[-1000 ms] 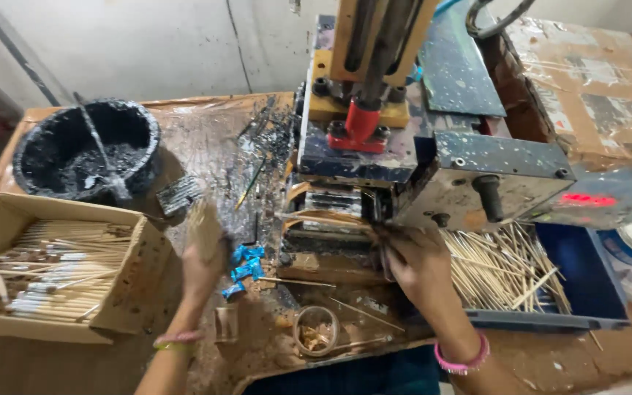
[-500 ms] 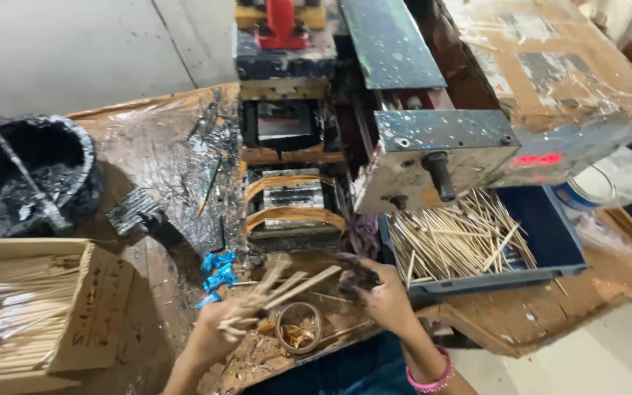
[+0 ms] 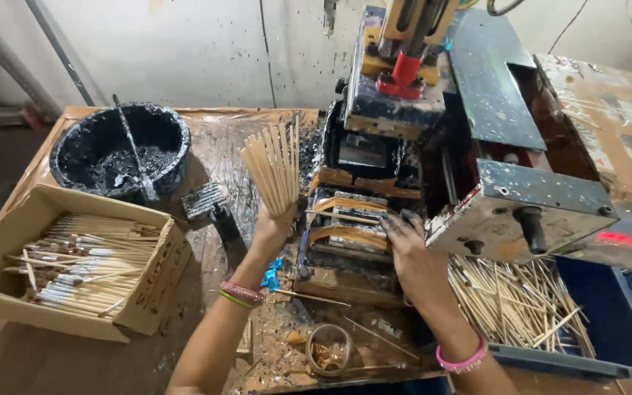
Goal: Coat wooden sticks using a machine.
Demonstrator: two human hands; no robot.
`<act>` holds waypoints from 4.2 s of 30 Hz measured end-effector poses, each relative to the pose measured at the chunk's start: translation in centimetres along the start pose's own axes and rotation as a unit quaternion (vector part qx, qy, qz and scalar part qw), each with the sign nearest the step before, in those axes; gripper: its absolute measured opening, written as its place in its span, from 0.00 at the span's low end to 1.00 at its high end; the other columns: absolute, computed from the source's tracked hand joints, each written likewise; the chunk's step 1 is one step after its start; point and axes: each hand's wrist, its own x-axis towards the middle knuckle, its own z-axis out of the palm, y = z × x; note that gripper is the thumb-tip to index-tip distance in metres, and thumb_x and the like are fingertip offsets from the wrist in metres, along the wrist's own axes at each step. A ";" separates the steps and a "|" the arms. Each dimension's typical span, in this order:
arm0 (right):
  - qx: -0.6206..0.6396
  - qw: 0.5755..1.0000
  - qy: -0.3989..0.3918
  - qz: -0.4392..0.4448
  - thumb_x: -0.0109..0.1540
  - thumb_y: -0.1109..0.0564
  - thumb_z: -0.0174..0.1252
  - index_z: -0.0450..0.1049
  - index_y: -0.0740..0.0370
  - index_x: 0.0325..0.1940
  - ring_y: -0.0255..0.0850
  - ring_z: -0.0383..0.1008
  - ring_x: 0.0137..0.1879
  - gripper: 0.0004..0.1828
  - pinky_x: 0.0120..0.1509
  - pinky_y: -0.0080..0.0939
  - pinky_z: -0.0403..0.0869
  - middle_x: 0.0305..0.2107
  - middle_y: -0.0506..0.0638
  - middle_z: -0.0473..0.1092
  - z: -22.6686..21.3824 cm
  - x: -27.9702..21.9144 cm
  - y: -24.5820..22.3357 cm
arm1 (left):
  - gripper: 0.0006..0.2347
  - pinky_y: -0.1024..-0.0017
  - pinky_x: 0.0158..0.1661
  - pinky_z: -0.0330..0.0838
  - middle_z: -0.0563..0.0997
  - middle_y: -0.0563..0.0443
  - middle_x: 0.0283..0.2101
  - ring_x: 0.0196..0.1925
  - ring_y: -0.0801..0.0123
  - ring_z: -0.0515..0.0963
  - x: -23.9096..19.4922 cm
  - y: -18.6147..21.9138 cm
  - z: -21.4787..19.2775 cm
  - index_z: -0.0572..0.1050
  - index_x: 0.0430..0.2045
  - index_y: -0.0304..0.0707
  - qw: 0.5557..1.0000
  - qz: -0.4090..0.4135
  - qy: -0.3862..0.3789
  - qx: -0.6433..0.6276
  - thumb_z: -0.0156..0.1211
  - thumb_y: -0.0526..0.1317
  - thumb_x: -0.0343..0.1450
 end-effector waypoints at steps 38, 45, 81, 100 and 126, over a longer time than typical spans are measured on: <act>0.541 0.787 0.002 0.296 0.60 0.70 0.60 0.78 0.65 0.52 0.35 0.77 0.41 0.16 0.48 0.34 0.76 0.34 0.54 0.78 -1.7 -12.4 1.1 | 0.08 0.70 0.27 0.71 0.77 0.52 0.22 0.25 0.73 0.71 -13.9 4.0 -0.3 0.80 0.33 0.29 0.907 0.048 -0.367 0.203 0.63 0.27 0.62; 0.340 0.940 -0.005 0.017 0.55 0.70 0.61 0.79 0.59 0.51 0.48 0.80 0.52 0.21 0.61 0.43 0.75 0.45 0.53 0.78 -3.3 -2.4 0.3 | 0.08 0.75 0.30 0.68 0.77 0.57 0.34 0.33 0.78 0.73 -5.8 5.2 -4.5 0.77 0.43 0.31 0.990 0.035 -0.134 0.041 0.58 0.33 0.72; 0.117 0.943 0.179 0.254 0.56 0.63 0.61 0.79 0.63 0.45 0.55 0.78 0.38 0.13 0.43 0.46 0.75 0.36 0.59 0.76 -5.2 -14.1 4.3 | 0.12 0.70 0.41 0.72 0.80 0.49 0.44 0.43 0.69 0.77 -13.0 -5.8 -9.0 0.76 0.47 0.30 0.981 -0.024 0.108 0.159 0.60 0.31 0.70; 0.266 0.964 0.004 0.023 0.54 0.69 0.58 0.79 0.61 0.50 0.47 0.81 0.52 0.21 0.58 0.43 0.76 0.46 0.54 0.79 -2.0 -2.3 0.7 | 0.05 0.76 0.27 0.64 0.75 0.59 0.29 0.29 0.80 0.70 -4.2 5.8 -2.6 0.77 0.36 0.32 0.995 0.031 -0.092 -0.005 0.59 0.34 0.72; -0.088 0.985 -0.101 0.109 0.66 0.52 0.57 0.81 0.54 0.44 0.53 0.77 0.34 0.09 0.39 0.54 0.72 0.28 0.56 0.76 -1.7 0.2 0.0 | 0.07 0.72 0.24 0.60 0.71 0.57 0.25 0.24 0.76 0.65 -2.9 0.5 -0.3 0.75 0.34 0.29 0.992 -0.080 0.017 -0.096 0.51 0.35 0.74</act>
